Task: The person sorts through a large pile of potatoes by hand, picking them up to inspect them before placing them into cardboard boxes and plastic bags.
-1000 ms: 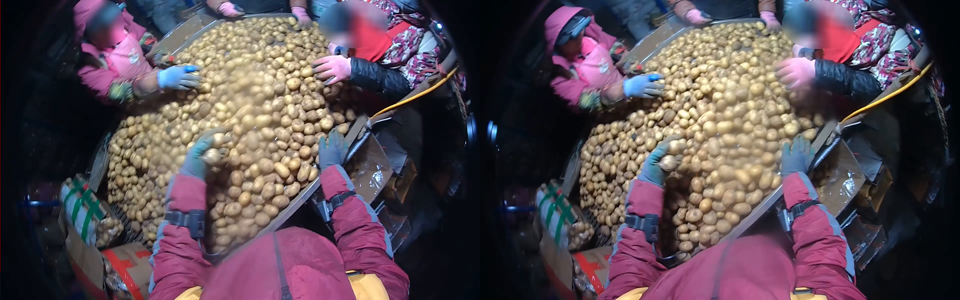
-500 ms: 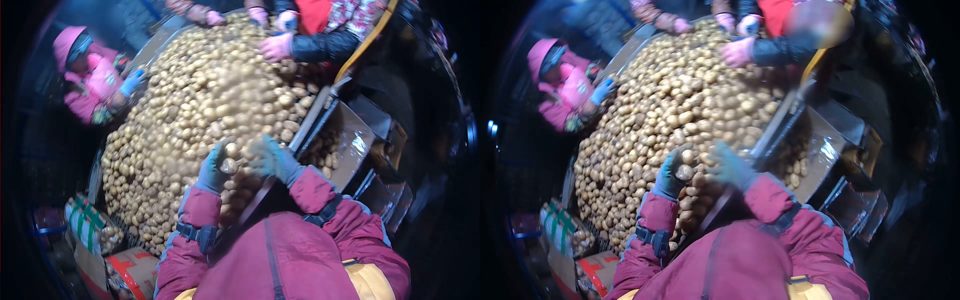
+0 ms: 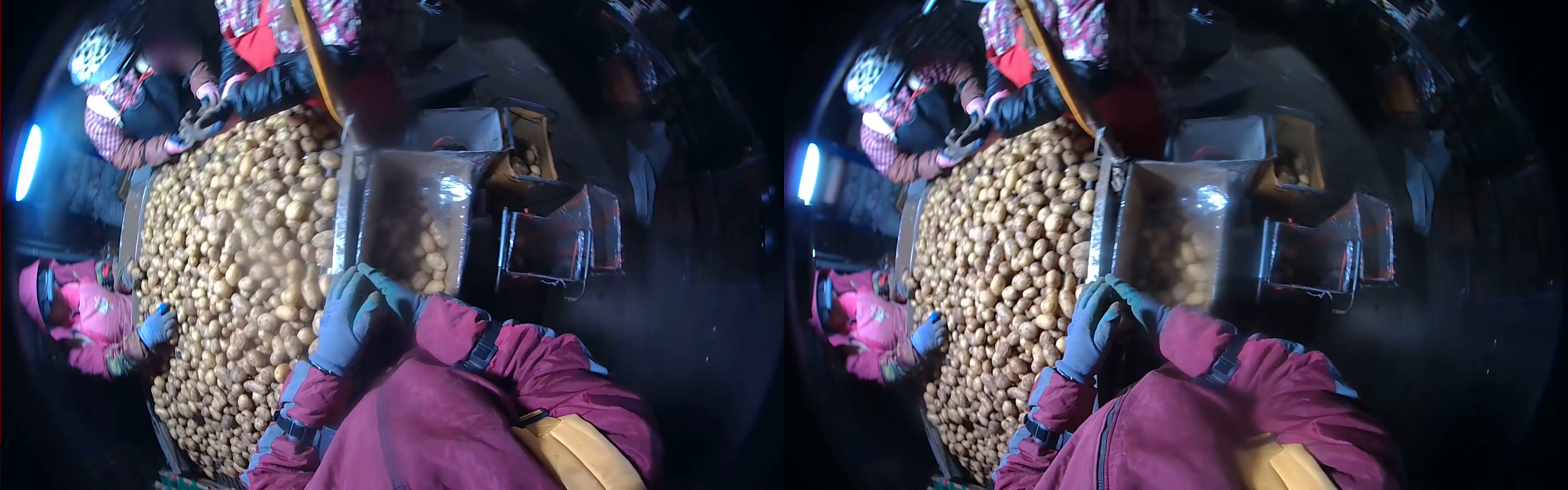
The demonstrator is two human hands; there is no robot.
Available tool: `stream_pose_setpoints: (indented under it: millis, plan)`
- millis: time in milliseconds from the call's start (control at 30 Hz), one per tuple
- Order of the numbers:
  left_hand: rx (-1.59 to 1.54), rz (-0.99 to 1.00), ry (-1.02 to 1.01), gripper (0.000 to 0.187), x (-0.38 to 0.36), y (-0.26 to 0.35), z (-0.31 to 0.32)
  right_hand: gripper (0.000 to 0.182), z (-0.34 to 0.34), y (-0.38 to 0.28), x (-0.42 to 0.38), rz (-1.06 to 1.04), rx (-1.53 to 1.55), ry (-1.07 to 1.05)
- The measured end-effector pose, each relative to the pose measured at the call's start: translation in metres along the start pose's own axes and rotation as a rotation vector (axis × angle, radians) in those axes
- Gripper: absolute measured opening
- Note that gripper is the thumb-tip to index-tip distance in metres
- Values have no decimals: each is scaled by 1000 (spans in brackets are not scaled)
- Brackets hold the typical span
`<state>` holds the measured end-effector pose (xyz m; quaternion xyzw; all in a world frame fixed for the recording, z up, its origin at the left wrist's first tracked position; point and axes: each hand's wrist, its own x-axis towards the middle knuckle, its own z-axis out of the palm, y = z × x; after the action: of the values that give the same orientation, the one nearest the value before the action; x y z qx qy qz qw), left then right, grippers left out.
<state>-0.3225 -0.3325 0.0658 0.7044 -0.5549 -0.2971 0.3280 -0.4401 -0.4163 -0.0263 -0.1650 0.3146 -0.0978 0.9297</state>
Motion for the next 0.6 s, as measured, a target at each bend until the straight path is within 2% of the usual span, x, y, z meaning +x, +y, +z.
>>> stream_pose_setpoints:
  millis: [33, 133, 167, 200, 233, 267, 333, 367, 400, 467, 533, 600]
  plan:
    - [32, 12, -22, 52, 6, 7, 7, 61, 7, -11, -23, -188, -130, 25]
    - [29, 108, -66, 51, 21, 8, 28, 54, -55, 10, -7, -760, -456, -39]
    - [-7, 113, -56, 53, 25, 13, 34, 54, -76, 3, -8, -487, -92, -213]
    - [-32, 115, -71, 51, 28, 17, 38, 57, -85, -8, -20, -263, 31, -190]
    - [-57, 117, -86, 50, 31, 22, 40, 60, -94, -20, -33, -46, 169, -137]
    - [-82, 115, -101, 49, 33, 25, 43, 69, -68, -50, -66, 72, 70, 61]
    - [-93, 110, -107, 44, 36, 23, 49, 74, -91, -67, -82, 92, 179, -25]
    - [-106, 101, -118, 43, 36, 20, 51, 78, -109, -61, -84, -57, 21, 205]
    - [-119, 89, -130, 43, 36, 17, 54, 79, -109, -70, -97, -164, 148, 232]
    - [-153, 46, -145, 40, 34, 14, 58, 80, -105, -100, -151, -126, 45, 548]
    - [-169, 15, -170, 39, 32, 7, 60, 77, -163, -110, -174, -349, 21, 295]
    - [-187, -3, -197, 40, 29, -3, 64, 74, -195, -124, -201, -486, 78, 438]
